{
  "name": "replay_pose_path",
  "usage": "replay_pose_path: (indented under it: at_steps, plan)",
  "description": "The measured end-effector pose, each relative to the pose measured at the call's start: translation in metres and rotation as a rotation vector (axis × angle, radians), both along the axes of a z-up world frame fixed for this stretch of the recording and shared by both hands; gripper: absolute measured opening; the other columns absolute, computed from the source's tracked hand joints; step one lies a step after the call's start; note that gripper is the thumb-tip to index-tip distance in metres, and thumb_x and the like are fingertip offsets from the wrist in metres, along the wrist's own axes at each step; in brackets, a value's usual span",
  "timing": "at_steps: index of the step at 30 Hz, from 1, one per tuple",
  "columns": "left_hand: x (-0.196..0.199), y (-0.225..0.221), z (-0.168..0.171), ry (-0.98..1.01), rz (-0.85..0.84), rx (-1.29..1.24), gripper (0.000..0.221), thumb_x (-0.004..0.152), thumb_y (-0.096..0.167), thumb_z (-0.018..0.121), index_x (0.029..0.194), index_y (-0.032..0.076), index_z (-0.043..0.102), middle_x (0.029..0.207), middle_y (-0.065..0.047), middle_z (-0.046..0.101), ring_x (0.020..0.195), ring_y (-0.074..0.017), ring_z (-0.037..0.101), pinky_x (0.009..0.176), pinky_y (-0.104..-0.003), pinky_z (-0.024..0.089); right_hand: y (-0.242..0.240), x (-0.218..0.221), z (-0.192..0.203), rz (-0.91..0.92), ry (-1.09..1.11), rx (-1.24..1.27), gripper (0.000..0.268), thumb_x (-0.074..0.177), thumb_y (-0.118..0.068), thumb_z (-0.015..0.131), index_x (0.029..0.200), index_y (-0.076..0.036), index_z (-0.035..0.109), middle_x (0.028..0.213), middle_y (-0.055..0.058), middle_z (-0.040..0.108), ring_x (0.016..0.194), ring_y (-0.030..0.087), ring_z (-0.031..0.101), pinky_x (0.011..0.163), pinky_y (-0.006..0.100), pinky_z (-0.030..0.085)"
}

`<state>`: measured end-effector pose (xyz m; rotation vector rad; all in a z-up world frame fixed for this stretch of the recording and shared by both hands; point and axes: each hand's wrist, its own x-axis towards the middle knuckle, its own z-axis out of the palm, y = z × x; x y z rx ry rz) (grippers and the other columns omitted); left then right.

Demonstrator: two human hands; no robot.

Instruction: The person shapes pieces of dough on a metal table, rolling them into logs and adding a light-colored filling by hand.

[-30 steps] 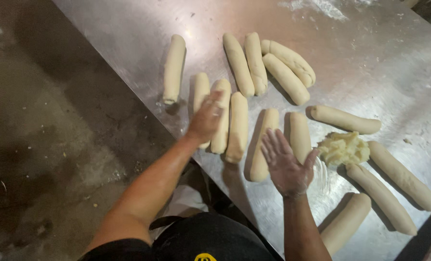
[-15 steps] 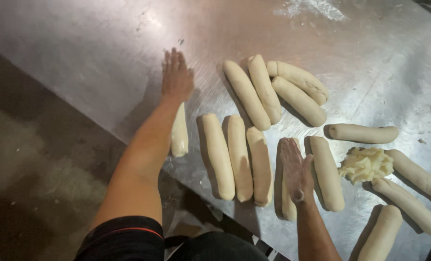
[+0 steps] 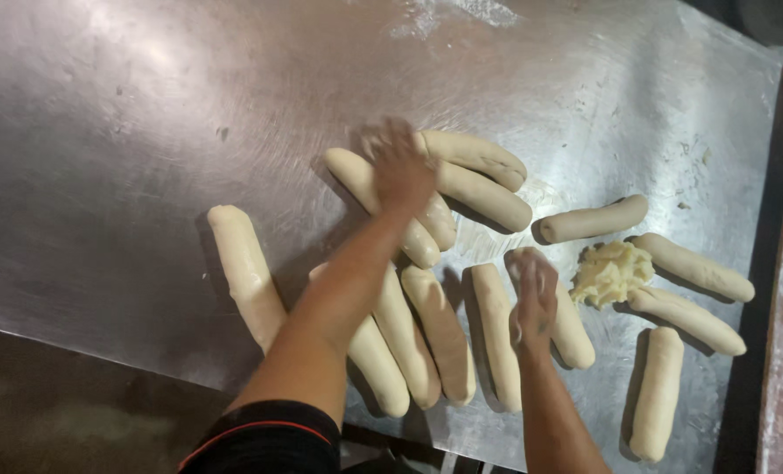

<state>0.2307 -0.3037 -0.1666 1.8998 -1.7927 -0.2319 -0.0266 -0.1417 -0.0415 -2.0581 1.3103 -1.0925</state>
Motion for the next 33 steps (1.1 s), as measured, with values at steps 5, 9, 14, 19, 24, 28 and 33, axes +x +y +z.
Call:
replay_pose_path:
  at_steps: [5,9,14,19,24,28,33]
  plan:
    - [-0.048,0.133,0.055,-0.04,-0.441,0.098,0.077,0.092,0.042,0.055,0.155,0.003,0.033,0.163,-0.023,0.031,0.152,-0.0393,0.024,0.125,-0.052,0.014,-0.095,0.085,-0.007,0.117,-0.297,0.295,0.057,0.112,-0.036,0.045,0.156,-0.001,0.036,0.16,0.02,0.042,0.15,0.032,0.04,0.123,0.044,0.035]
    - [0.032,0.161,0.102,-0.094,-0.239,0.297,0.078,0.09,0.043,0.056,0.154,0.004,0.035,0.163,-0.022,0.033,0.152,-0.0379,0.025,0.125,-0.051,0.014,-0.165,0.098,-0.034,0.224,0.53,0.093,0.071,0.105,-0.042,0.052,0.159,-0.003,0.028,0.166,0.025,0.024,0.155,0.045,0.02,0.123,0.055,0.017]
    - [-0.009,0.197,0.101,-0.143,0.08,0.223,0.078,0.088,0.045,0.057,0.153,0.007,0.038,0.162,-0.02,0.035,0.151,-0.0361,0.026,0.124,-0.05,0.014,-0.19,0.075,-0.061,-0.149,0.487,0.283,0.075,0.109,-0.044,0.049,0.16,0.004,0.02,0.167,0.028,0.014,0.153,0.051,0.009,0.121,0.063,0.008]
    - [-0.11,0.29,0.134,0.083,-0.631,0.361,0.078,0.087,0.047,0.058,0.152,0.009,0.041,0.161,-0.019,0.038,0.15,-0.0344,0.028,0.124,-0.049,0.015,-0.089,0.067,-0.049,0.251,0.558,0.009,0.073,0.101,-0.032,0.055,0.159,0.002,0.028,0.167,0.026,0.02,0.154,0.05,0.015,0.124,0.058,0.016]
    - [0.003,0.275,0.136,-0.039,-0.351,0.626,0.083,0.091,0.063,0.054,0.154,0.011,0.042,0.16,-0.018,0.038,0.147,-0.0348,0.034,0.129,-0.058,0.012,0.039,-0.041,-0.028,0.247,0.63,0.181,0.068,0.097,-0.024,0.059,0.157,-0.006,0.035,0.167,0.022,0.024,0.154,0.047,0.021,0.124,0.053,0.022]
    - [-0.015,0.277,0.128,-0.236,0.178,0.348,0.083,0.095,0.059,0.054,0.154,0.003,0.036,0.163,-0.027,0.027,0.153,-0.045,0.019,0.121,-0.065,0.009,0.132,-0.095,-0.046,0.218,0.484,0.155,0.076,0.094,-0.026,0.062,0.155,0.004,0.029,0.164,0.032,0.017,0.15,0.053,0.02,0.121,0.055,0.021]
    - [-0.095,0.366,0.104,-0.091,0.002,0.216,0.09,0.096,0.053,0.052,0.157,-0.008,0.028,0.165,-0.032,0.022,0.154,-0.0481,0.014,0.119,-0.07,0.008,0.123,-0.139,-0.056,0.185,0.538,0.02,0.072,0.095,-0.026,0.064,0.155,0.0,0.034,0.164,0.026,0.028,0.151,0.051,0.023,0.122,0.057,0.021]
